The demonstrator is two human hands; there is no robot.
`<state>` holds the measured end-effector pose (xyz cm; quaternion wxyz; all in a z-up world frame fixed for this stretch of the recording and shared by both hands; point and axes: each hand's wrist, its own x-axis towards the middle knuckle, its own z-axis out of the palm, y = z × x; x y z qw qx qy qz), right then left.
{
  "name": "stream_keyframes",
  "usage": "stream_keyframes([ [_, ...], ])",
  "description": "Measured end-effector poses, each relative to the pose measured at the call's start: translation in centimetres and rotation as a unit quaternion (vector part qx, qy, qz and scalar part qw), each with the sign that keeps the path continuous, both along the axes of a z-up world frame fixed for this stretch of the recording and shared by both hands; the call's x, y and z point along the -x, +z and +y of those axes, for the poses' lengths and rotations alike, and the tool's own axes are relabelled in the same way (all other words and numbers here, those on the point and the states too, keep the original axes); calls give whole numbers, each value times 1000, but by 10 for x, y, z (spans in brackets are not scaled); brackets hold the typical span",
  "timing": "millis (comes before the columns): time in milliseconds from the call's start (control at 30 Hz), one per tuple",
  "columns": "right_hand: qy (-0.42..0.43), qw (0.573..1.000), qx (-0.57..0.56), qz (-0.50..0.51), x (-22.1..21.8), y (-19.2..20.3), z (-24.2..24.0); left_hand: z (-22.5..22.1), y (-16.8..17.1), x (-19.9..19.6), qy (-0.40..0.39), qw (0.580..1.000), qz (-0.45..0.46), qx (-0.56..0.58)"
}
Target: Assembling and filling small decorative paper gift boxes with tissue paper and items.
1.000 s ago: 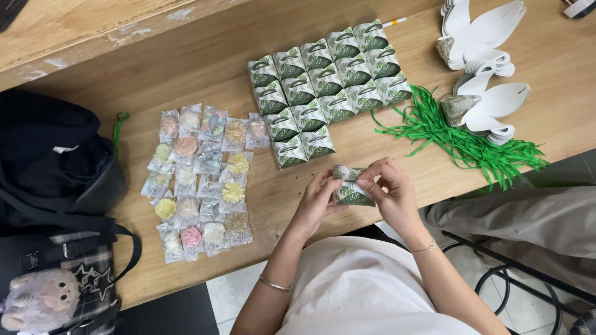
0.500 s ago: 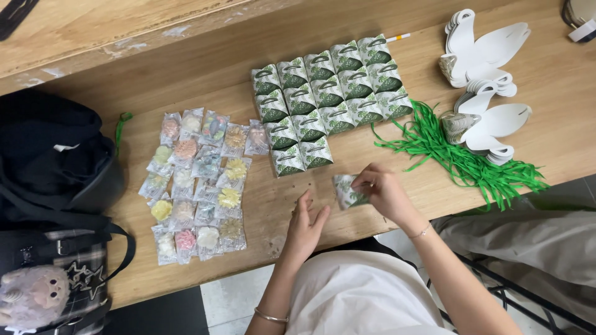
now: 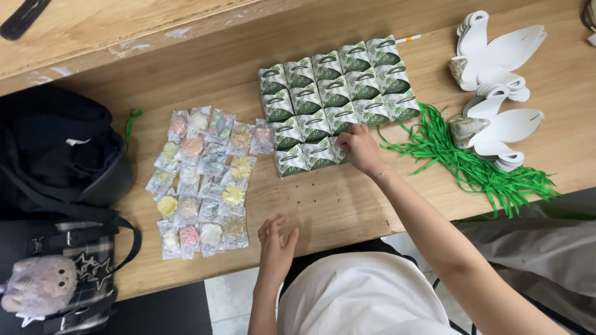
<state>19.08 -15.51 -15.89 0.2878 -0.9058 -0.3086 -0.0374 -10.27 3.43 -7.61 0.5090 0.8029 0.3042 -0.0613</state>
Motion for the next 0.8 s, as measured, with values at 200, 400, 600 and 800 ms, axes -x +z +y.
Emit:
stream_keyframes([
  [200,-13,996,-56,-74,33,73,-22,-4,0,-11,-33,999,35,22],
  [400,-191,976,-42,-95,37,99,-118,-3,-6,-31,-134,989,-1,-70],
  [600,-348,928,-105,-88,1,71,-228,-14,14,-65,-231,969,-37,-84],
  [800,-363,872,-297,142,-41,-15,-268,-53,74,-103,-330,935,107,-81],
])
